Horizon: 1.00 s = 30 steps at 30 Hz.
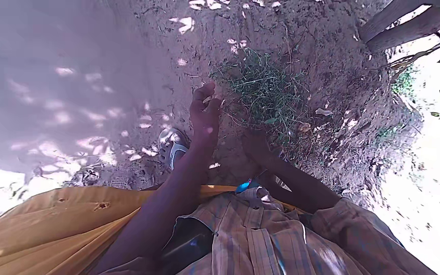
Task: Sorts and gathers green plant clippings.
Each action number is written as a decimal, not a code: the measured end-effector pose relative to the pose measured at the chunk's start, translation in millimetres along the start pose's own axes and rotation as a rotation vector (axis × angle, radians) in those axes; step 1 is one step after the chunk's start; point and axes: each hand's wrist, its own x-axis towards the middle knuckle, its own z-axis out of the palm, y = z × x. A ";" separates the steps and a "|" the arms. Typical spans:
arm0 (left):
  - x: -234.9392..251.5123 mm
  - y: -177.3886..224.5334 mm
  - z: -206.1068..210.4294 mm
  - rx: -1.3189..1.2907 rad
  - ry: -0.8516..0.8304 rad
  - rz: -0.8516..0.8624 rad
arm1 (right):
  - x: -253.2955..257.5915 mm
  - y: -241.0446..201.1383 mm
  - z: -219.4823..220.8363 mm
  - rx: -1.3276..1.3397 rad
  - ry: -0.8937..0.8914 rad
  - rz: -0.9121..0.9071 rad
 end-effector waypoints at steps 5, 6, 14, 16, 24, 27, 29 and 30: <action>-2.8 0.8 -1.3 0.003 -0.001 -0.008 | 23.6 -8.0 -8.5 0.138 0.023 0.140; -2.5 1.1 -1.2 0.001 -0.001 -0.005 | 27.7 -4.1 -6.9 0.124 0.042 0.142; -2.3 -5.3 1.4 -0.011 -0.023 0.017 | 2.5 54.6 -83.7 0.177 0.581 0.087; -1.7 -5.8 1.2 -0.002 -0.029 0.016 | 1.5 66.9 -100.7 0.162 0.659 0.143; -3.4 -1.7 5.0 -0.014 -0.029 -0.024 | 35.2 90.1 -65.5 0.231 0.434 0.315; -3.5 -1.9 4.4 -0.023 -0.022 -0.027 | 23.9 94.7 -81.9 0.294 0.593 0.288; -2.0 -3.6 3.0 -0.024 -0.022 -0.024 | 15.1 105.6 -107.7 0.313 0.760 0.259; -1.3 -4.4 3.0 -0.023 -0.024 -0.019 | 5.9 110.3 -121.7 0.325 0.854 0.233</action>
